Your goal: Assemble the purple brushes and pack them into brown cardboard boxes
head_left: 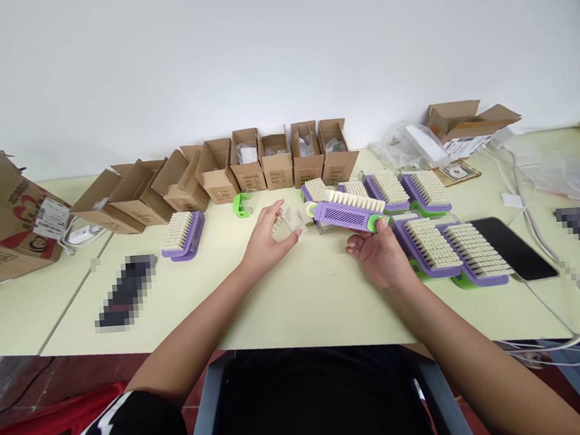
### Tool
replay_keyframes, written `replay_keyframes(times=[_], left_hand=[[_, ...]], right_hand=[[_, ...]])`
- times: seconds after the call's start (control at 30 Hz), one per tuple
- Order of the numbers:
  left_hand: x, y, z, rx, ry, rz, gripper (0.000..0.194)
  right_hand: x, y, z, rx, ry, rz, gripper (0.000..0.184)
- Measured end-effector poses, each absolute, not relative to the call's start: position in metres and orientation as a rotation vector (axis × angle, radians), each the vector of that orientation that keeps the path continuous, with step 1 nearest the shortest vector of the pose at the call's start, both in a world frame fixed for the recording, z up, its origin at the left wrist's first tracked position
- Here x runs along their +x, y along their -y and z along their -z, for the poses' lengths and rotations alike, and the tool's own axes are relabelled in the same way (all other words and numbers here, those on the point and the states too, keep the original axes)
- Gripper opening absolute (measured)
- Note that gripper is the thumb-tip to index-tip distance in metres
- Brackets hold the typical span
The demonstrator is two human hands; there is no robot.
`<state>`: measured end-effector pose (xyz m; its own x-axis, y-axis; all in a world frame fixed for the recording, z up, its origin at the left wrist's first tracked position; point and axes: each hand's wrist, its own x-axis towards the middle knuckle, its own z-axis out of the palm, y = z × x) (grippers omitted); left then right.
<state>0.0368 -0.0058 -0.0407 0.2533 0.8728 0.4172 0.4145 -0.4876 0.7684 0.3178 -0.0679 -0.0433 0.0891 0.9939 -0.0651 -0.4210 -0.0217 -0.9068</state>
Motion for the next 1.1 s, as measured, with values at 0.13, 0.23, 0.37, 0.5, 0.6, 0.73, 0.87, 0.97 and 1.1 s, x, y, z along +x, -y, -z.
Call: replay_keyframes(times=[0.13,0.23,0.37,0.5,0.6,0.73,0.87,0.97,1.1], left_hand=[[0.023,0.005,0.053,1.629,-0.904,-1.248,0.09],[0.019,0.002,0.059,1.505,-0.819,-1.227,0.088],[0.017,0.002,0.056,1.408,-0.761,-1.224,0.077],[0.015,0.006,0.054,1.354,-0.735,-1.218,0.077],[0.015,0.008,0.053,1.403,-0.747,-1.201,0.079],[0.016,0.011,0.05,1.49,-0.796,-1.184,0.079],[0.018,0.012,0.049,1.491,-0.808,-1.169,0.078],[0.019,0.012,0.049,1.481,-0.795,-1.155,0.079],[0.02,0.011,0.052,1.466,-0.776,-1.171,0.081]], right_hand=[[0.321,0.068,0.041,-0.948,0.807,-1.33,0.052],[0.323,0.069,0.042,-0.944,0.848,-1.304,0.052],[0.324,0.069,0.048,-0.982,0.938,-1.252,0.052],[0.323,0.07,0.052,-0.997,0.983,-1.258,0.052],[0.322,0.071,0.05,-1.006,0.986,-1.26,0.053],[0.32,0.072,0.046,-1.015,1.009,-1.243,0.054],[0.319,0.072,0.044,-1.019,1.025,-1.242,0.055],[0.319,0.073,0.044,-1.0,1.014,-1.265,0.053],[0.318,0.073,0.045,-0.978,1.005,-1.29,0.048]])
